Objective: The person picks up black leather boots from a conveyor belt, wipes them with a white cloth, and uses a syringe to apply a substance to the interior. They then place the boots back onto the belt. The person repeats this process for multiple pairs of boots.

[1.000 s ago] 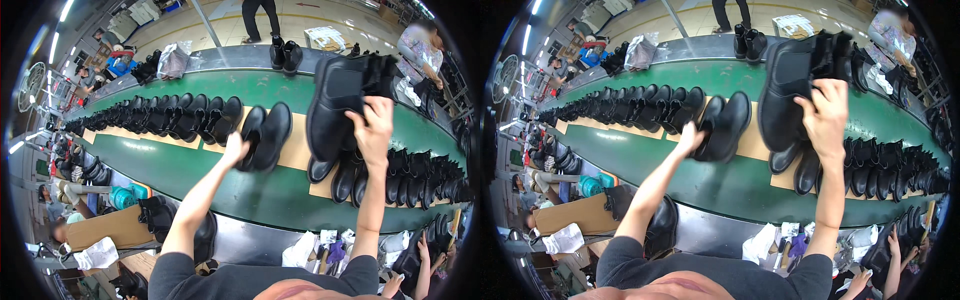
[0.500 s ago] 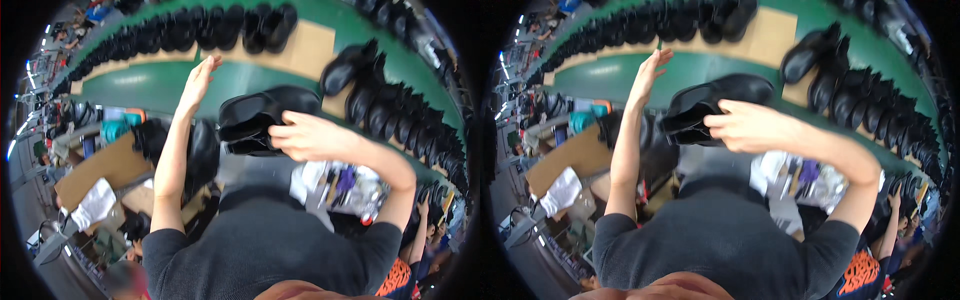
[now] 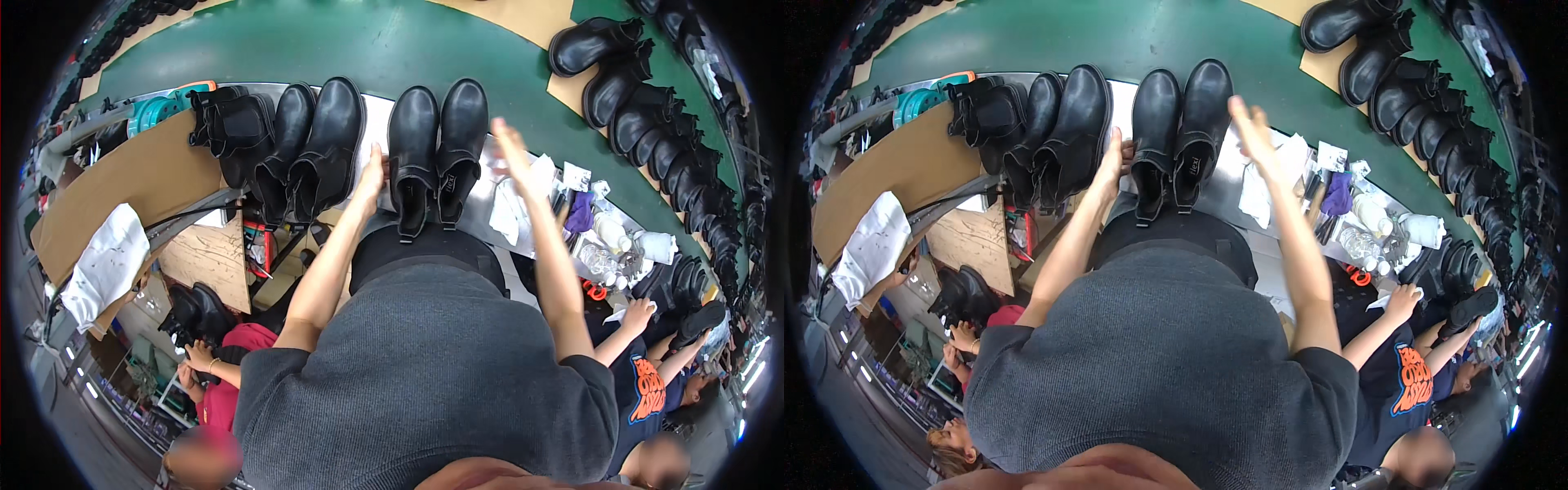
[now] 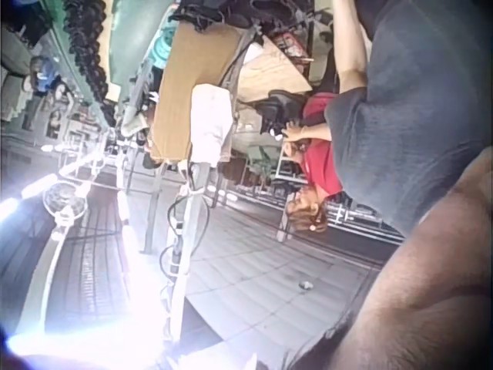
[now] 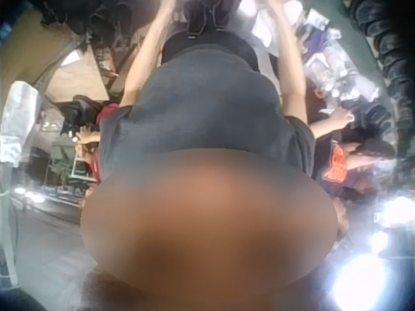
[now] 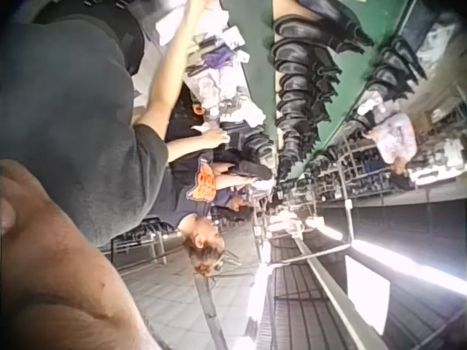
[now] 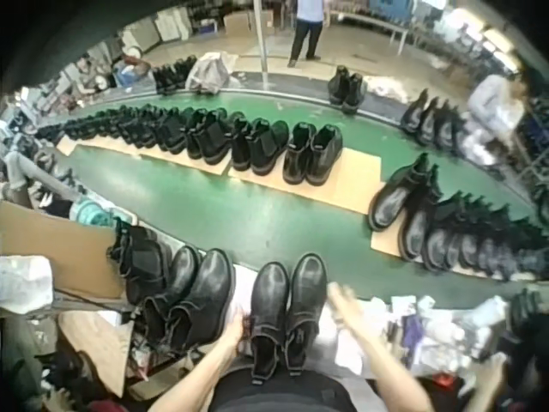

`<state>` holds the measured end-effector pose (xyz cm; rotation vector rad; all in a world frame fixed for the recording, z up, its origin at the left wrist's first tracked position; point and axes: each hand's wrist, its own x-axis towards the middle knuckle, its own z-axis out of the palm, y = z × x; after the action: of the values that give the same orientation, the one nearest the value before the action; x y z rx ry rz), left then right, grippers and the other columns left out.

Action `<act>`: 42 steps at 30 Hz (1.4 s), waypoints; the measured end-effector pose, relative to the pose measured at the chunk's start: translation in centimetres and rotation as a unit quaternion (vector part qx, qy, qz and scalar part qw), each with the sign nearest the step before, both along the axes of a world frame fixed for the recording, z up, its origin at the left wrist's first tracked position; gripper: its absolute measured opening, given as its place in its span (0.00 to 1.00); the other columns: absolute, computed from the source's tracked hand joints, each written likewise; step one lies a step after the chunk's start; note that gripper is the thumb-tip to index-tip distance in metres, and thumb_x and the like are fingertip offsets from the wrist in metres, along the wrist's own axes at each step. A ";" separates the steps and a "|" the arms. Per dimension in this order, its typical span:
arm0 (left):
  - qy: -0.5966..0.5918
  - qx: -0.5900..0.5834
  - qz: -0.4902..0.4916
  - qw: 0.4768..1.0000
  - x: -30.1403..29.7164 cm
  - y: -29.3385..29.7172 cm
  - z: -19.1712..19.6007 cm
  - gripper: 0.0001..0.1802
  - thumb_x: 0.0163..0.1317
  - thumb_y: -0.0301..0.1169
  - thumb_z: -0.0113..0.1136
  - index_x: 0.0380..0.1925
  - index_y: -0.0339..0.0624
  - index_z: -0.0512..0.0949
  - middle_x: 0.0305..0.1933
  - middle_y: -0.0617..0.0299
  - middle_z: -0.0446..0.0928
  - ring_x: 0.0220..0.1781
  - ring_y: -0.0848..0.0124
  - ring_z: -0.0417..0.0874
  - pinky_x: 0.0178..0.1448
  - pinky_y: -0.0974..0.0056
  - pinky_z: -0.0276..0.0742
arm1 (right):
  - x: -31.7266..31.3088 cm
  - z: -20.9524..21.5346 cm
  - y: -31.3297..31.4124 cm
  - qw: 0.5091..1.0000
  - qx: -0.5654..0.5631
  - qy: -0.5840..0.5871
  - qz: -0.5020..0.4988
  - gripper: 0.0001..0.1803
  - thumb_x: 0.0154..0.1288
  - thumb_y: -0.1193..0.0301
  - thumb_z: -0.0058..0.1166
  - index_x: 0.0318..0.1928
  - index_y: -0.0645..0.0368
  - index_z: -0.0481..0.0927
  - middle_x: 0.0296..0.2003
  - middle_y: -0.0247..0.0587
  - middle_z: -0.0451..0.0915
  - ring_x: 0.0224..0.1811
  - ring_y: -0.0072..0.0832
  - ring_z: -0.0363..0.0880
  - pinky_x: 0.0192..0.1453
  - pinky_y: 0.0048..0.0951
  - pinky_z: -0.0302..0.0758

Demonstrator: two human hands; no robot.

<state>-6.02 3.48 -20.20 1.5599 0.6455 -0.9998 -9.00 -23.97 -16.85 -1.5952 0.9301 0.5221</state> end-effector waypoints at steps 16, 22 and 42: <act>-0.157 -0.157 -0.163 0.961 3.3 -2.0 15.3 0.52 0.62 0.70 0.22 0.65 0.31 0.60 0.59 0.51 0.70 0.56 0.67 0.69 0.63 0.64 0.61 | -5.0 1.2 3.0 0.911 0.223 -0.206 -0.278 0.27 0.63 0.54 0.57 0.51 0.64 0.73 0.42 0.37 0.79 0.42 0.25 0.77 0.49 0.30 0.73; 0.059 -0.438 0.073 0.894 3.0 -1.5 0.7 0.41 0.66 0.63 0.36 0.58 0.34 0.68 0.53 0.53 0.76 0.57 0.64 0.74 0.65 0.60 0.65 | -4.0 7.4 4.1 0.924 0.111 -0.283 -0.231 0.28 0.72 0.50 0.42 0.61 0.59 0.69 0.46 0.31 0.76 0.36 0.16 0.69 0.41 0.23 0.67; -0.148 -0.451 0.037 0.879 5.4 -5.2 0.9 0.30 0.71 0.51 0.39 0.60 0.38 0.63 0.54 0.51 0.70 0.53 0.64 0.73 0.57 0.61 0.71 | -3.6 4.5 3.1 0.819 0.262 -0.423 -0.284 0.27 0.72 0.54 0.43 0.63 0.58 0.62 0.57 0.37 0.67 0.61 0.24 0.63 0.65 0.26 0.59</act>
<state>-0.58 -1.70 -19.28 0.8089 -0.0179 -0.7960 -12.58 -20.84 -12.34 -0.8105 0.4537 -0.3436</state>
